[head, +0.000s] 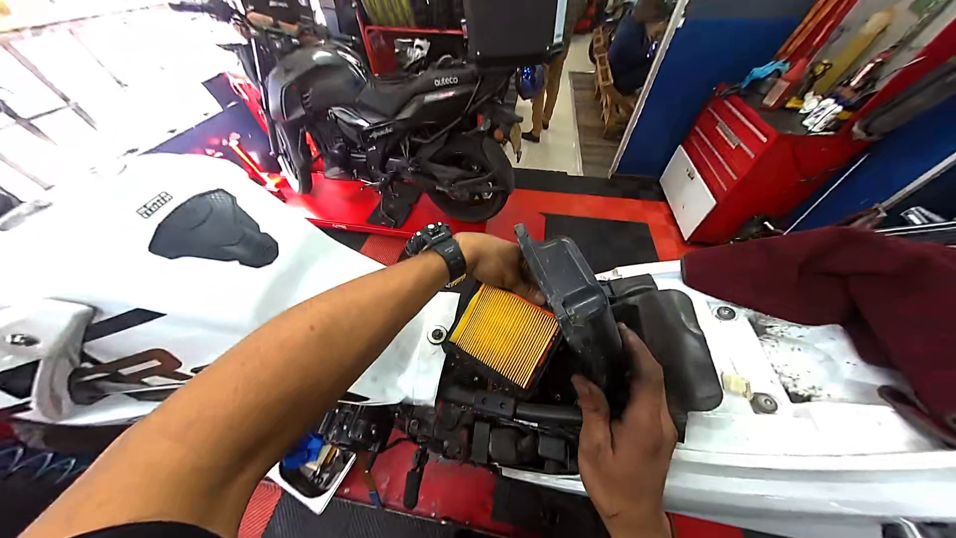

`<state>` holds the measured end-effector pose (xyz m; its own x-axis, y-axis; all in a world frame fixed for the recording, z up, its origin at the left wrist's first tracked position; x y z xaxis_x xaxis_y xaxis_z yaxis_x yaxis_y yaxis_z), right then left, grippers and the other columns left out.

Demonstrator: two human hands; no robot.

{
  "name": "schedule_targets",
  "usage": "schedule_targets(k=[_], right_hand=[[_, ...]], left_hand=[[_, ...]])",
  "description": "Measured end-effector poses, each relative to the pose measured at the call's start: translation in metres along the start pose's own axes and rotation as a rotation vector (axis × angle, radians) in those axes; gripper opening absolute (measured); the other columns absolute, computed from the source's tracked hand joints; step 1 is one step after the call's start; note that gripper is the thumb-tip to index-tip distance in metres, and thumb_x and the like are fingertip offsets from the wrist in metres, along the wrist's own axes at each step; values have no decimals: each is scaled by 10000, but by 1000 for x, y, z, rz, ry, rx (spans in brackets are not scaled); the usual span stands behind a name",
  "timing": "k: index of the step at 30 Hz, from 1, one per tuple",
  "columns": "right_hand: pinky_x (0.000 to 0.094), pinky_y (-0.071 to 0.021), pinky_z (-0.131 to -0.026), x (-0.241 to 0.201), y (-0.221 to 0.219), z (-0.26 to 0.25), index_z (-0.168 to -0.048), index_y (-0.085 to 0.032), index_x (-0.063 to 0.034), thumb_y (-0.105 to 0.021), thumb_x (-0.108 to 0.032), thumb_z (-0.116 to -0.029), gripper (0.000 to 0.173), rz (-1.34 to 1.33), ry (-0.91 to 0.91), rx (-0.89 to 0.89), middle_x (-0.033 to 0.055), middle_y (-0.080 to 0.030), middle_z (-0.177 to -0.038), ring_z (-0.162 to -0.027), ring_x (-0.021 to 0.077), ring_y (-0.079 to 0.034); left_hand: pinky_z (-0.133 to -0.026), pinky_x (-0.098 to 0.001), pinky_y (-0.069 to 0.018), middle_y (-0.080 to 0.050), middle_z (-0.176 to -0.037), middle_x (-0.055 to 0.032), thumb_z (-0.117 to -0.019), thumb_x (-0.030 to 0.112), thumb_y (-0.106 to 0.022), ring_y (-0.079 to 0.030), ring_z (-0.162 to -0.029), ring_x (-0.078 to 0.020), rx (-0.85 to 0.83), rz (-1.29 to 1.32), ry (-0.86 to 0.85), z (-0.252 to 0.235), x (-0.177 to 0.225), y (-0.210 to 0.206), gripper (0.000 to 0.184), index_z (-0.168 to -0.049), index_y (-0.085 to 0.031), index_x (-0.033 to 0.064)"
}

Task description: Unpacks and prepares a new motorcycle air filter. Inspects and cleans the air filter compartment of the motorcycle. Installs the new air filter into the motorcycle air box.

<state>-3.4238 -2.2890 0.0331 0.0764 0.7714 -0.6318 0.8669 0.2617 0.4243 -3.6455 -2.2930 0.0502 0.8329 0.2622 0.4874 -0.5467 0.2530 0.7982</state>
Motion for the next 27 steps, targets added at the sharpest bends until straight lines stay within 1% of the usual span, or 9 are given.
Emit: schedule_targets(k=[2, 7, 14, 18, 21, 23, 25, 26, 27], right_hand=[[357, -534, -1067, 1, 1, 0, -1469, -494, 3, -582, -486, -1013, 674, -14, -17, 15, 169, -579, -1432, -1296, 189, -596], [338, -535, -1060, 3, 3, 1, -1450, -511, 20, -573, -504, -1013, 685, -18, -51, 48, 180, -588, -1416, -1289, 182, -600], [335, -536, -1057, 4, 5, 2, -1456, -508, 8, -572, -497, -1017, 672, -32, -65, 78, 170, -587, -1419, -1295, 178, -594], [340, -541, -1054, 6, 6, 2, -1460, -509, -5, -561, -504, -1021, 667, -44, -84, 98, 160, -589, -1421, -1293, 172, -598], [336, -554, -1038, 6, 7, 2, -1455, -512, -4, -568, -515, -1017, 675, -55, -92, 110, 154, -599, -1408, -1269, 164, -614], [341, -553, -1041, 6, 7, 1, -1460, -510, -8, -575, -513, -1013, 677, -65, -93, 107, 152, -594, -1414, -1273, 169, -611], [353, -546, -1055, 6, 7, 1, -1461, -515, -18, -585, -504, -1010, 666, -64, -90, 100, 148, -592, -1423, -1296, 178, -598], [360, -543, -1062, 7, 7, 2, -1466, -513, -22, -588, -501, -1009, 666, -61, -88, 95, 149, -588, -1430, -1306, 184, -592], [363, -545, -1068, 7, 6, 2, -1472, -510, -30, -587, -498, -1010, 662, -62, -88, 92, 144, -584, -1439, -1313, 185, -589]], left_hand=[[-813, -312, -537, -716, -923, 7, -975, 310, -707, -646, -825, -53, -32, 36, -23, -6, -1, -4, 188, -1038, -761, 142], [-793, -219, -537, -720, -921, 18, -974, 165, -704, -644, -823, -6, -88, 174, -109, -12, 9, -8, 99, -1007, -775, 105], [-802, -210, -526, -722, -935, 10, -985, 141, -684, -636, -834, -6, -126, 87, -134, -13, 19, -10, 114, -1018, -781, 90], [-791, -188, -521, -714, -914, 8, -992, 110, -664, -626, -824, 6, -117, 57, -246, -12, 26, -10, 118, -989, -772, 63], [-813, -193, -513, -716, -942, 8, -1001, 114, -649, -624, -857, 4, -104, 45, -285, -10, 29, -11, 136, -991, -775, 63], [-801, -180, -519, -716, -925, 17, -997, 106, -651, -627, -844, 13, -102, 43, -288, -7, 33, -12, 129, -977, -773, 69], [-834, -211, -519, -719, -945, 15, -993, 158, -669, -631, -876, -6, -101, -61, -323, -8, 37, -18, 130, -1002, -782, 94], [-864, -270, -529, -726, -956, 11, -998, 235, -672, -645, -900, -32, -85, -146, -393, -14, 34, -27, 164, -1015, -785, 118], [-871, -323, -553, -730, -946, 31, -1011, 363, -640, -664, -913, -45, -45, -261, -518, -25, 24, -39, 239, -1008, -779, 169]])
Point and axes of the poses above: each hand's wrist, its own z-axis away from the middle knuckle, its own y-axis out of the back of the hand, x = y × z, the point moved 10 cm from there along -z, towards the middle knuckle
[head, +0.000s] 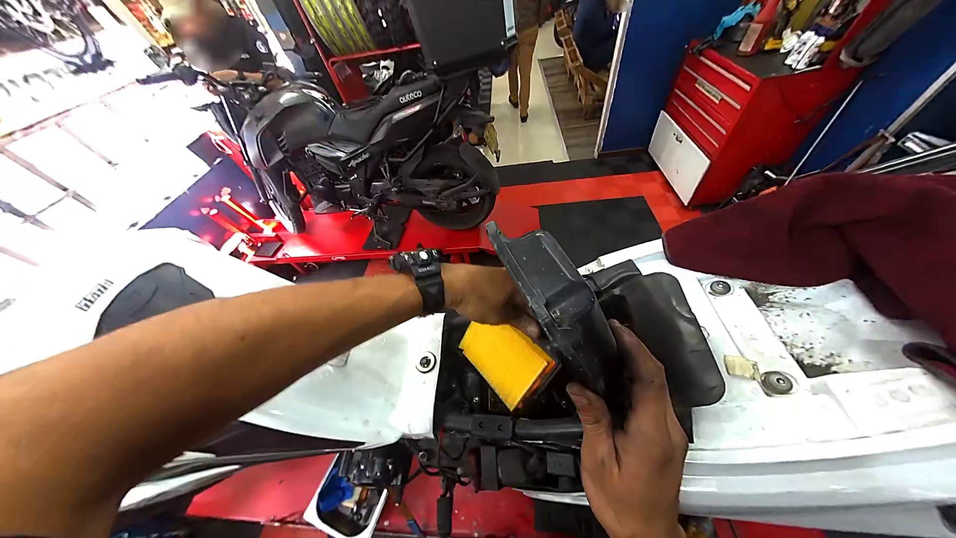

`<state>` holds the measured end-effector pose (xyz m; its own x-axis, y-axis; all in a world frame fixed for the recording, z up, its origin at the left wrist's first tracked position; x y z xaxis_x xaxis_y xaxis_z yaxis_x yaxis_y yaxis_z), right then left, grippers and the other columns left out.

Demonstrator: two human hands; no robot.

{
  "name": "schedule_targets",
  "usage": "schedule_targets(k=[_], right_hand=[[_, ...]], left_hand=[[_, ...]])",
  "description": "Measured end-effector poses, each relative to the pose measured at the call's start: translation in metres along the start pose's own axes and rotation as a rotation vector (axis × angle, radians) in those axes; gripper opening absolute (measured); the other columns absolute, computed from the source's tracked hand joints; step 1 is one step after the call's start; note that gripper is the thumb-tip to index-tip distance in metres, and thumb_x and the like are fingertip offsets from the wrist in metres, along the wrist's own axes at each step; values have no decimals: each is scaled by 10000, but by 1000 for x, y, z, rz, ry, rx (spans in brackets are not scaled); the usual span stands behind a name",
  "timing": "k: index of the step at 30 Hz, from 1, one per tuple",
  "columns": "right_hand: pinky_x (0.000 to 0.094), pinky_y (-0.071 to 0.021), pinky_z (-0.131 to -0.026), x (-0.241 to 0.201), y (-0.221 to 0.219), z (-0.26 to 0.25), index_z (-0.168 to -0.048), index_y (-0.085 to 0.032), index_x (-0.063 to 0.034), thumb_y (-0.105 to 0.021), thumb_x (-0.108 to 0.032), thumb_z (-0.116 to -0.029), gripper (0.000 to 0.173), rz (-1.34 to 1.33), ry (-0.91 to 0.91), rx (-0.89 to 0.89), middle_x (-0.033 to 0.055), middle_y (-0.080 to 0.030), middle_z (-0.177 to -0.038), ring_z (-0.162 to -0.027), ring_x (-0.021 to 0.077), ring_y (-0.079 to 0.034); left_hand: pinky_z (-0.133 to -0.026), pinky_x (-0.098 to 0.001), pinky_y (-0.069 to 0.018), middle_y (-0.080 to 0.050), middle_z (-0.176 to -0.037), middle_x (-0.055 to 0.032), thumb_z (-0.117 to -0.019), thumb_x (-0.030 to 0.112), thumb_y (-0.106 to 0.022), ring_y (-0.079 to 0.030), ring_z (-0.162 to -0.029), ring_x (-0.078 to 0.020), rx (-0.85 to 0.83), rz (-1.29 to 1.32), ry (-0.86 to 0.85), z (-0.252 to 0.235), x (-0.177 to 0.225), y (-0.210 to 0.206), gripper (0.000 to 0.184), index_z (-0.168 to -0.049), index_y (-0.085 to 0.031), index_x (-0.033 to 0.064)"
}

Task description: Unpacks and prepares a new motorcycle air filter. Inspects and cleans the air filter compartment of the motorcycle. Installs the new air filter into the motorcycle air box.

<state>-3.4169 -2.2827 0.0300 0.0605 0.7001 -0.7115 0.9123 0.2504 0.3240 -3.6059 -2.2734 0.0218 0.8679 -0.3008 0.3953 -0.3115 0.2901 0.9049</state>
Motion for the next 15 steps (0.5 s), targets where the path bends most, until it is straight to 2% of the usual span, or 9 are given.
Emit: schedule_targets(k=[1, 3, 4, 5, 7, 9, 11, 13, 15], right_hand=[[362, -546, -1068, 0, -1, 0, -1476, -506, -34, -582, -501, -1011, 662, 0, -1, 1, 143, -581, -1442, -1314, 183, -588], [369, -548, -1064, 1, 0, 1, -1476, -507, -33, -571, -517, -1012, 673, 1, -8, 7, 149, -585, -1436, -1310, 189, -592], [375, -549, -1064, 1, 0, 0, -1468, -513, -26, -569, -519, -1012, 673, 4, -11, 12, 156, -589, -1430, -1308, 197, -595], [379, -547, -1064, 0, 0, 0, -1458, -519, -17, -564, -522, -1014, 674, 6, -14, 14, 164, -593, -1422, -1306, 203, -596], [372, -543, -1063, -1, 0, -1, -1444, -528, -3, -548, -531, -1019, 678, 15, -12, 14, 175, -598, -1416, -1305, 211, -598], [371, -540, -1065, -3, -1, 0, -1444, -528, 0, -537, -540, -1022, 685, 23, -6, 8, 180, -597, -1415, -1305, 210, -597], [372, -540, -1064, -2, -1, -1, -1448, -526, -6, -534, -547, -1021, 689, 26, -6, 2, 175, -596, -1417, -1300, 205, -599], [373, -545, -1060, -1, -1, 0, -1452, -520, -9, -535, -550, -1019, 693, 23, -4, -2, 173, -594, -1420, -1297, 203, -602], [375, -553, -1051, -1, -1, -1, -1455, -514, -9, -535, -543, -1021, 689, 18, 1, -2, 170, -594, -1419, -1292, 200, -605]], left_hand=[[-880, -380, -561, -728, -940, 40, -1020, 451, -595, -672, -922, -67, 5, -101, -70, -5, -8, -13, 308, -1002, -775, 201], [-857, -436, -557, -716, -903, 33, -1026, 477, -559, -673, -899, -109, 17, -237, -139, -9, -3, -23, 340, -956, -763, 214], [-816, -427, -557, -707, -865, 21, -1017, 418, -585, -670, -857, -123, 19, -265, -136, -8, 8, -17, 294, -913, -750, 198], [-821, -405, -550, -714, -873, -4, -1008, 331, -620, -672, -855, -140, -27, -258, -86, -4, 26, -6, 230, -918, -756, 168], [-878, -429, -519, -720, -945, -127, -995, 150, -650, -675, -916, -239, -144, -185, 70, 6, 59, 15, 155, -968, -755, 38], [-884, -417, -532, -719, -956, -151, -990, 110, -639, -684, -924, -247, -52, -136, 44, 12, 63, 21, 147, -982, -745, 8], [-885, -391, -540, -723, -959, -130, -998, 126, -630, -686, -928, -217, 37, -88, 2, 13, 55, 21, 157, -996, -748, 22], [-899, -366, -540, -731, -976, -76, -1001, 160, -639, -680, -940, -160, 34, -68, -7, 14, 45, 22, 154, -1020, -763, 70], [-875, -391, -548, -731, -953, -35, -964, 221, -692, -676, -914, -145, 9, -127, -45, 19, 34, 24, 134, -1005, -773, 122]])
Point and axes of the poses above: each hand's wrist, its own z-axis away from the middle knuckle, its own y-axis out of the back of the hand, x = y × z, the point moved 10 cm from there along -z, towards the middle knuckle
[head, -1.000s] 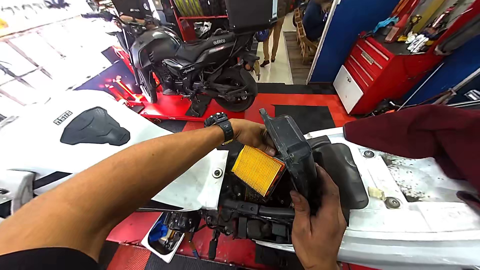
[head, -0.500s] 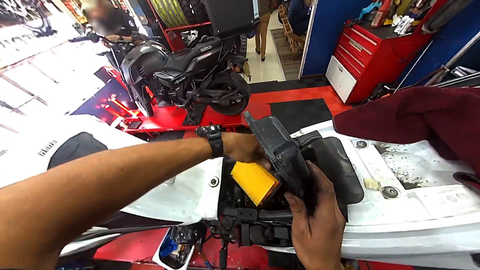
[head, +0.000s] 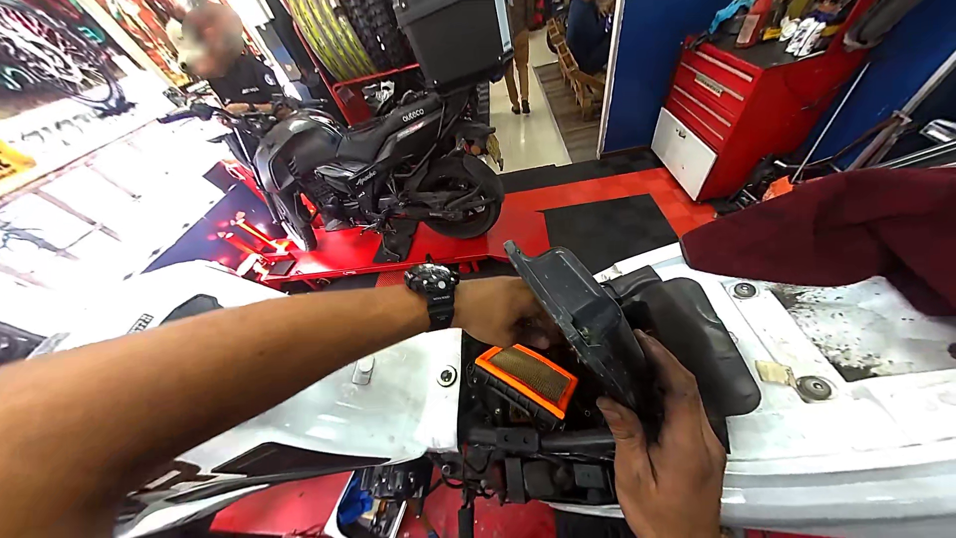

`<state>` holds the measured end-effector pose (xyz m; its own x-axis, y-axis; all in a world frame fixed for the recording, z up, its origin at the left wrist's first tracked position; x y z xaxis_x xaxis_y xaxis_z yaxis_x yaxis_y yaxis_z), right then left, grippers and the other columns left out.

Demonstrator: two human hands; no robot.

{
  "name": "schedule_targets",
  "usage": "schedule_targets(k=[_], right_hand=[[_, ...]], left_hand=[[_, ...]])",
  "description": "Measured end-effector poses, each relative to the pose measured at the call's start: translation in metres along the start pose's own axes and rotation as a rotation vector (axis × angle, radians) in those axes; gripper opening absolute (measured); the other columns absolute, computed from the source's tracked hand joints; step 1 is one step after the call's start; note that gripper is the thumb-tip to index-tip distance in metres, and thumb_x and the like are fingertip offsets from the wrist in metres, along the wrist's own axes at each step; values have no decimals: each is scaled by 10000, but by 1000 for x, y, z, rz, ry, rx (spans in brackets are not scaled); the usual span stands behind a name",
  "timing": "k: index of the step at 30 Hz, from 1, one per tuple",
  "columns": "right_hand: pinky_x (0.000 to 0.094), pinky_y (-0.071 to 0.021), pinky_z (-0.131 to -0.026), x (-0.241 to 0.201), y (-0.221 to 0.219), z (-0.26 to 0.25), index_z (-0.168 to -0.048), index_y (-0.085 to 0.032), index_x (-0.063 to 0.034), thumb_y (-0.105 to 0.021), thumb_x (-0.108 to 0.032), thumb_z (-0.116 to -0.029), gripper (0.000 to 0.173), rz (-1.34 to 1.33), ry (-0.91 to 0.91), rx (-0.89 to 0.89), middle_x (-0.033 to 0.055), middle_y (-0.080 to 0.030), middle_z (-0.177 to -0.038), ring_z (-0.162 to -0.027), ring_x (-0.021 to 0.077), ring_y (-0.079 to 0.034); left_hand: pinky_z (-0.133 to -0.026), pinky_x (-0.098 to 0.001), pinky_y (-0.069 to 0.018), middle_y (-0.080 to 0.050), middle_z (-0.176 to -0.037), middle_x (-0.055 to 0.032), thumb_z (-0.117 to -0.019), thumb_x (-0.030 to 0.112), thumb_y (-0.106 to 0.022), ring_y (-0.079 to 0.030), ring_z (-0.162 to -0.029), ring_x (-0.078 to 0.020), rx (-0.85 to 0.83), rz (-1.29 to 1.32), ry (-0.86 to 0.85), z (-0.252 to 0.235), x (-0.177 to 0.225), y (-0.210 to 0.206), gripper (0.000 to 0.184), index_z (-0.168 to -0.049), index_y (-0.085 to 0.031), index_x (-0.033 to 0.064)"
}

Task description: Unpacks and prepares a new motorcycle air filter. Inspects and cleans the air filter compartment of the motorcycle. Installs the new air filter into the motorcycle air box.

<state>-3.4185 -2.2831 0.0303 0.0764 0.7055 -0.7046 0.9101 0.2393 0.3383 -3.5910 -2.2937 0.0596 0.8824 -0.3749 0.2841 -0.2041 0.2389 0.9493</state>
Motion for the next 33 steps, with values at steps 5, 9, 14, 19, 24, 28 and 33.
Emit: schedule_targets(k=[5, 9, 14, 19, 24, 28, 33], right_hand=[[355, -552, -1047, 0, -1, 0, -1465, -498, -1, -544, -525, -1023, 687, 7, 0, -14, 163, -589, -1424, -1290, 181, -603], [352, -552, -1052, -1, -1, 0, -1469, -490, 8, -551, -515, -1024, 690, -1, 11, -24, 173, -584, -1425, -1289, 182, -604], [350, -541, -1064, -1, 1, 1, -1453, -500, 30, -562, -517, -1018, 702, 7, 18, -21, 188, -590, -1415, -1297, 186, -598], [348, -542, -1064, 0, 1, 1, -1461, -496, 17, -565, -503, -1020, 685, -9, 15, -27, 177, -587, -1421, -1304, 181, -593], [341, -542, -1058, 1, 1, 1, -1466, -496, -3, -575, -498, -1016, 674, -21, -12, -29, 148, -587, -1424, -1299, 171, -591], [394, -544, -1071, 3, 5, 2, -1456, -507, -41, -677, -471, -960, 678, -88, -67, 13, 128, -555, -1459, -1321, 219, -574], [212, -537, -777, -29, 30, 10, -1155, -575, -97, -814, -209, -843, 409, 3, -34, 288, -21, -595, -1002, -886, 49, -597]], left_hand=[[-791, -460, -560, -713, -911, 56, -837, 555, -782, -673, -872, -125, -263, -122, 149, 24, -32, -21, 392, -1143, -747, 312], [-862, -516, -557, -702, -1073, 17, -641, 671, -844, -676, -999, -208, -276, -259, 71, 41, -14, -48, 699, -1206, -692, 289], [-1024, -481, -502, -661, -1285, -34, -717, 355, -912, -626, -1198, -264, -287, -326, 64, 44, 9, -76, 690, -1332, -628, 229], [-827, -457, -578, -703, -1083, -16, -907, 235, -744, -696, -953, -212, -194, -215, -11, 41, 11, -64, 235, -1135, -706, 190], [-797, -466, -561, -700, -966, -44, -933, 214, -668, -689, -862, -235, -186, -252, -27, 32, 9, -52, 218, -1143, -678, 156], [-673, -484, -532, -648, -800, -54, -934, 210, -657, -656, -748, -248, -142, -237, -43, 20, 5, -36, 92, -964, -690, 129], [-677, -561, -516, -672, -826, -105, -863, 221, -753, -670, -812, -320, -86, -287, -38, 3, 6, -16, 136, -921, -709, 105]])
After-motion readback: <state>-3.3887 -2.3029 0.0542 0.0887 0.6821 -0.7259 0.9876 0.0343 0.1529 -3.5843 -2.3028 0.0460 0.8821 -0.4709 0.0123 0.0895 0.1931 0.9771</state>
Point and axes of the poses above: each hand's wrist, its own z-axis away from the middle knuckle, its own y-axis out of the back of the hand, x = y × z, the point moved 10 cm from there along -z, towards the middle knuckle
